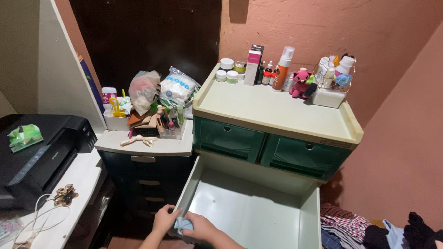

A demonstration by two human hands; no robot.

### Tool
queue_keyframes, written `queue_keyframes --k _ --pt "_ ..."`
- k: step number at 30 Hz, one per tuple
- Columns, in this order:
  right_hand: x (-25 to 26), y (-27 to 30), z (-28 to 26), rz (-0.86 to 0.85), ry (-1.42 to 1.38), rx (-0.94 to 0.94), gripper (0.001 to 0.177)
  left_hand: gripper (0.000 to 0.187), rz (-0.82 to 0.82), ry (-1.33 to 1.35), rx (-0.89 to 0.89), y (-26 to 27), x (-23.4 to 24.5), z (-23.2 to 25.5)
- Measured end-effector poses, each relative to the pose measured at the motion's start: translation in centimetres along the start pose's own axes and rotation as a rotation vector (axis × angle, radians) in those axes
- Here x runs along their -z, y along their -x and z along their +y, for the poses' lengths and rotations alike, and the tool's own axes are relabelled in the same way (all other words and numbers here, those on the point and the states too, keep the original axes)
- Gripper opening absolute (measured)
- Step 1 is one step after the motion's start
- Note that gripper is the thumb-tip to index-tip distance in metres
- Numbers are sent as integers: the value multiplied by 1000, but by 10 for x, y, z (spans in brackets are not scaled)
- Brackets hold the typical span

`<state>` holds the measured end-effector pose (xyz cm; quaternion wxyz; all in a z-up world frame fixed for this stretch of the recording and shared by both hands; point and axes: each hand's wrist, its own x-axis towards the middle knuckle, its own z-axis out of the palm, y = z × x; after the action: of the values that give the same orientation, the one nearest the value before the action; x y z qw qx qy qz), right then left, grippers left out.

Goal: The person wipes the inside of an open drawer with a cloth, then folds various garments from a pile and places them into the drawer. The person handles shirts, pants, and other clothing items one at a time, stacking them neatly inside the drawer.

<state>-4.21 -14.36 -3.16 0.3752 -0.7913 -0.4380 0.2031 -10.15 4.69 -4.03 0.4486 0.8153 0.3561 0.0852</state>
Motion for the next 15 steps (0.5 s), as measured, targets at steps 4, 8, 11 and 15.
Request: queue_keyframes --k 4,8,11,15 --pt "6 11 33 -148 -24 -139 60 50 50 -25 -51 1 -9 -2" --pt "37 34 59 -264 -113 -172 60 45 102 -79 -24 2 -11 -1" --pt "66 63 75 -399 -92 -264 58 45 83 -67 -38 5 -14 -2" --pt "99 94 89 -516 -357 -270 54 45 90 -86 -81 4 -14 -7"
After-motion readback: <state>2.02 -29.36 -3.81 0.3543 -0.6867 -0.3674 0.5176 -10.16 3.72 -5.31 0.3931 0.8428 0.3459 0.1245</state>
